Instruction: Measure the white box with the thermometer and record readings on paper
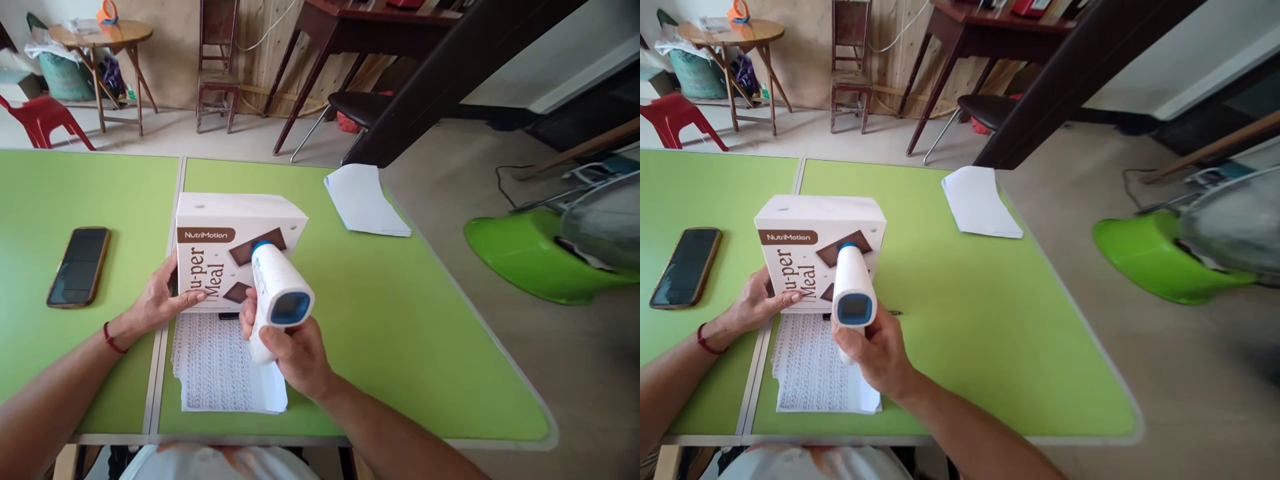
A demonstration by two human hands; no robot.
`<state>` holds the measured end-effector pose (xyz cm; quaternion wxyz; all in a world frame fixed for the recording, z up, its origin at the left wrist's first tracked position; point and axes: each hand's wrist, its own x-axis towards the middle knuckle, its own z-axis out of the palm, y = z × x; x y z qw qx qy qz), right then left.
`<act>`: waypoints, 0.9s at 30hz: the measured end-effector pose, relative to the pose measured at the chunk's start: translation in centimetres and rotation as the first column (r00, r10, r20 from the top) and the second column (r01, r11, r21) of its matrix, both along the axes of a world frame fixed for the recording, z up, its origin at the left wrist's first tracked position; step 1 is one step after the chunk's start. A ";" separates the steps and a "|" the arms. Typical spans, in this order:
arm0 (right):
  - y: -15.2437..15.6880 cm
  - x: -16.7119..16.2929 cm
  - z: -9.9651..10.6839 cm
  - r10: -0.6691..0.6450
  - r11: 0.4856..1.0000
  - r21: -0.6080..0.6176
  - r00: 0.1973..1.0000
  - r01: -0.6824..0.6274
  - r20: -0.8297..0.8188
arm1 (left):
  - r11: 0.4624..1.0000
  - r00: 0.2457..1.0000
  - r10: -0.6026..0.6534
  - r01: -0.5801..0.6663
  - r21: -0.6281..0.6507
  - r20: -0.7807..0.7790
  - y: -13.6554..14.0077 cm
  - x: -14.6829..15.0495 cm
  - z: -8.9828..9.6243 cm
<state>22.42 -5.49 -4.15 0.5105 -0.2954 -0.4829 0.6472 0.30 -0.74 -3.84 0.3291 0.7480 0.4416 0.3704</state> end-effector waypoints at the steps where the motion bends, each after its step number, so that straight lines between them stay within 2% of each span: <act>1: -0.2 0.1 0.0 0.016 1.000 -0.016 1.000 -0.016 -0.009 | 1.000 1.000 0.003 -0.003 0.005 -0.007 -0.1 0.0 0.0; 5: -0.9 0.5 0.0 0.097 0.991 -0.090 0.995 -0.099 -0.023 | 1.000 0.999 0.001 -0.001 -0.012 -0.034 -0.4 0.1 0.3; 9: -1.1 0.9 0.0 0.116 0.986 -0.122 0.993 -0.117 -0.017 | 0.998 0.999 0.001 -0.003 -0.069 -0.033 -0.3 0.0 0.5; 14: -1.1 0.8 -0.8 0.121 0.987 -0.096 0.988 -0.130 -0.096 | 0.996 1.000 0.009 -0.008 -0.084 0.014 -0.2 -0.2 0.2; 18: -1.2 0.9 -1.3 0.104 0.991 -0.072 0.990 -0.111 -0.099 | 0.998 1.000 0.019 -0.020 -0.068 -0.020 -0.1 -0.5 -0.3; 22: -0.8 0.8 -0.7 0.094 0.993 -0.056 0.987 -0.101 -0.127 | 0.998 0.999 0.029 -0.030 -0.053 -0.026 0.1 -0.7 -0.5; 27: 0.0 0.4 0.3 0.077 0.997 0.028 0.980 -0.073 -0.182 | 1.000 1.000 0.006 -0.006 -0.016 0.000 0.6 -0.8 -0.7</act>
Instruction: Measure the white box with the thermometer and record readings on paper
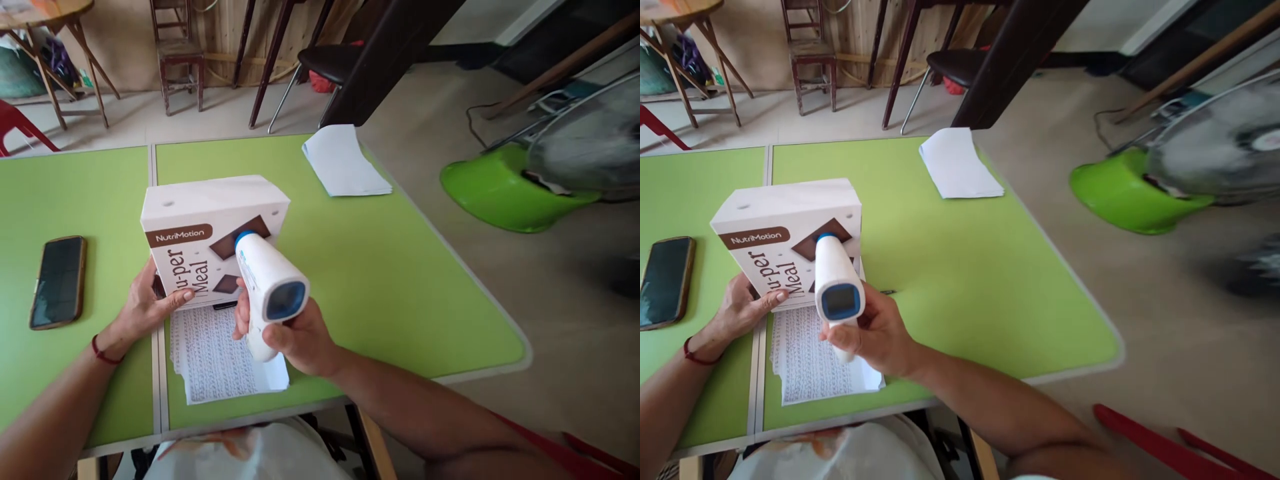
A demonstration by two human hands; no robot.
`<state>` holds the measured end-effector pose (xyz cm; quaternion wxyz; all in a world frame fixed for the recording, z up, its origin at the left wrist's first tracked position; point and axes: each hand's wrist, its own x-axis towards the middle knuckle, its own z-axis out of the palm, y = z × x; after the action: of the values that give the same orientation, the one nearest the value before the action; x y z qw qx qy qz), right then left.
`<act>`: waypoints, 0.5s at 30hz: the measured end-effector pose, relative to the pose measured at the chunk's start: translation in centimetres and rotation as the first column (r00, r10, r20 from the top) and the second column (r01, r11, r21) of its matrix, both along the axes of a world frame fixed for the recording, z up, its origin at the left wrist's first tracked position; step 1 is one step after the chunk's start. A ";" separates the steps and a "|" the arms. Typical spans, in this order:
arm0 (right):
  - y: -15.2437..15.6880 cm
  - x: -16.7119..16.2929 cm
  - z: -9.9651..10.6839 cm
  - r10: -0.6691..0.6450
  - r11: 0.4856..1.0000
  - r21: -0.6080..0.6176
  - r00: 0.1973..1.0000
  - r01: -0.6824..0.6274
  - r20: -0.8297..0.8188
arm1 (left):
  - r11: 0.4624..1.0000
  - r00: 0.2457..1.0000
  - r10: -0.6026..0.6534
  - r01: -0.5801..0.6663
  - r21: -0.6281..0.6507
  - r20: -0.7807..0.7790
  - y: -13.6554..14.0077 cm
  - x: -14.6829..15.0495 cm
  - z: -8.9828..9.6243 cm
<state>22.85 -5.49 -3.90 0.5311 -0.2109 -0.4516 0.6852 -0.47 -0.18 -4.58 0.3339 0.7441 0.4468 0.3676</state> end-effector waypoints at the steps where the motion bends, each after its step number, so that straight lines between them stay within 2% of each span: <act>1: 0.2 -0.1 0.0 -0.009 1.000 0.014 1.000 0.009 0.006 | 1.000 1.000 -0.010 0.010 -0.007 0.022 0.1 0.0 -0.1; 6: 0.6 -0.3 -0.3 -0.068 0.995 0.070 0.996 0.064 0.056 | 0.999 0.993 -0.029 0.025 0.036 0.113 0.5 0.3 -0.2; 10: 0.7 -0.4 -0.4 -0.076 0.994 0.089 0.992 0.067 0.105 | 0.998 0.979 -0.061 0.060 0.008 0.194 0.6 0.7 0.0; 13: 1.0 0.4 0.3 -0.113 0.976 0.204 0.975 0.073 0.191 | 0.999 0.975 -0.041 0.042 0.002 0.220 0.4 0.8 0.0; 15: 1.5 1.8 1.2 -0.186 0.947 0.309 0.936 0.089 0.300 | 1.000 0.973 -0.017 0.020 -0.013 0.228 0.4 0.6 -0.1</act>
<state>24.61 -4.03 -2.70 0.5216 -0.2722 -0.6125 0.5279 0.16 0.27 -4.63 0.3920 0.6986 0.4014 0.4441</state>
